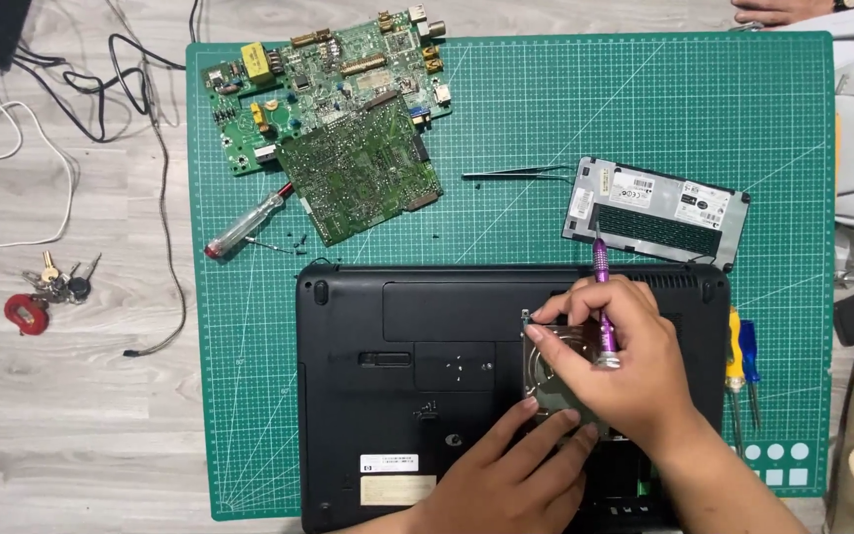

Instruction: Removing a hard drive from a laptop chassis using a screwdriver on a repair bench.

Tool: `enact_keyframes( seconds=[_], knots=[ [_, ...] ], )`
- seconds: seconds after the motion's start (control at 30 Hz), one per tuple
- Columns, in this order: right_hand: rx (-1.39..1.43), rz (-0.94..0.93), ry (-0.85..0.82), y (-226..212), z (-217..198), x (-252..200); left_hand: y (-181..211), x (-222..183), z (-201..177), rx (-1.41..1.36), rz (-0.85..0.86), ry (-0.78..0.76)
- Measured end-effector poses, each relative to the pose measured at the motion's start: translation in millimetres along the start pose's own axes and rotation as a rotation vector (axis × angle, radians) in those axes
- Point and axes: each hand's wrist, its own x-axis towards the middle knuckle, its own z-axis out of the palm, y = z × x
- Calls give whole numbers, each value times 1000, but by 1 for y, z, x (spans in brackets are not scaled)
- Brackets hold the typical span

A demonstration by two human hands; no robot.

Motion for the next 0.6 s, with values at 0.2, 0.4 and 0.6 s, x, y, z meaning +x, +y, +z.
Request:
enact_keyframes(
  seconds=[0.2, 0.4, 0.6],
  knots=[
    [21, 75, -29, 1, -3, -1, 0, -1, 0, 1, 4, -14],
    [27, 37, -42, 1, -3, 0, 0, 2, -4, -5, -20, -6],
    [75, 63, -52, 1, -5, 0, 0, 3, -6, 18, 11, 6]
  ],
)
